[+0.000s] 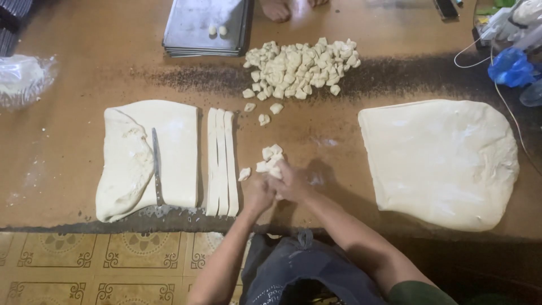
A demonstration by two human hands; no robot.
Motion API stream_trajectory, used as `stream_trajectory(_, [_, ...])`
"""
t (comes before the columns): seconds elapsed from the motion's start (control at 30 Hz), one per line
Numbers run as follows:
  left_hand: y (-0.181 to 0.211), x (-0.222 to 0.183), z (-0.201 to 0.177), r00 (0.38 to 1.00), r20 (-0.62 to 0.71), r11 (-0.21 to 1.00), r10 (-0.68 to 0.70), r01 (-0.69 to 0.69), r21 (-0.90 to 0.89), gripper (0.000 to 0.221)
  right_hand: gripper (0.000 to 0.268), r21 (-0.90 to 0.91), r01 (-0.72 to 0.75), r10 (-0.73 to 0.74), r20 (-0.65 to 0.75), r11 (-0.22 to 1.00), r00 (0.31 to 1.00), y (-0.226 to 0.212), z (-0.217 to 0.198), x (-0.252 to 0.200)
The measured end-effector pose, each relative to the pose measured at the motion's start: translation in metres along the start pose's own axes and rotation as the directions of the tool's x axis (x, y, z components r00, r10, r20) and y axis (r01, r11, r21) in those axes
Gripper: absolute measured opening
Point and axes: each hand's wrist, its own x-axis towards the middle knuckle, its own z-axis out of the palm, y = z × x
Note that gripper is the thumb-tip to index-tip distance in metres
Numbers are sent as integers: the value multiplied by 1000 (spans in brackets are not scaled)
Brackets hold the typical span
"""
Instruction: Cutting dough into strips and portioning it into small pieces by hand on a bakery table.
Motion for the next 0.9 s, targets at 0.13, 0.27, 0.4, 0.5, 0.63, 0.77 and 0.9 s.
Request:
stream_trajectory(0.13, [37, -33, -48, 995, 30, 982, 95, -99, 160, 51, 44, -287, -101, 137, 109, 953, 985, -25, -53, 28])
stream_trajectory(0.27, [26, -31, -71, 990, -81, 969, 114, -129, -211, 24, 56, -411, -260, 412, 343, 874, 844, -43, -61, 32])
stream_trajectory(0.4, [64, -34, -114, 971, 100, 961, 218, -196, -195, 103, 35, -79, 156, -126, 298, 985, 946, -30, -25, 5])
stream_trajectory(0.5, [34, -3, -89, 980, -75, 957, 185, -197, -213, 68, 17, 32, 385, -383, -59, 922, 922, -39, -16, 27])
stream_trajectory(0.63, [16, 3, -42, 994, -73, 964, -76, 55, -260, 22, 36, -36, 188, -188, 2, 981, 982, -15, -15, 32])
stream_trajectory(0.77, [57, -20, -52, 990, 10, 988, 144, -143, -50, 15, 52, -298, -172, 218, 130, 939, 967, -50, -80, 56])
stream_trajectory(0.9, [59, -8, -67, 982, -141, 929, 124, -165, -331, 54, 76, -356, -97, 222, 331, 930, 917, 47, -37, 51])
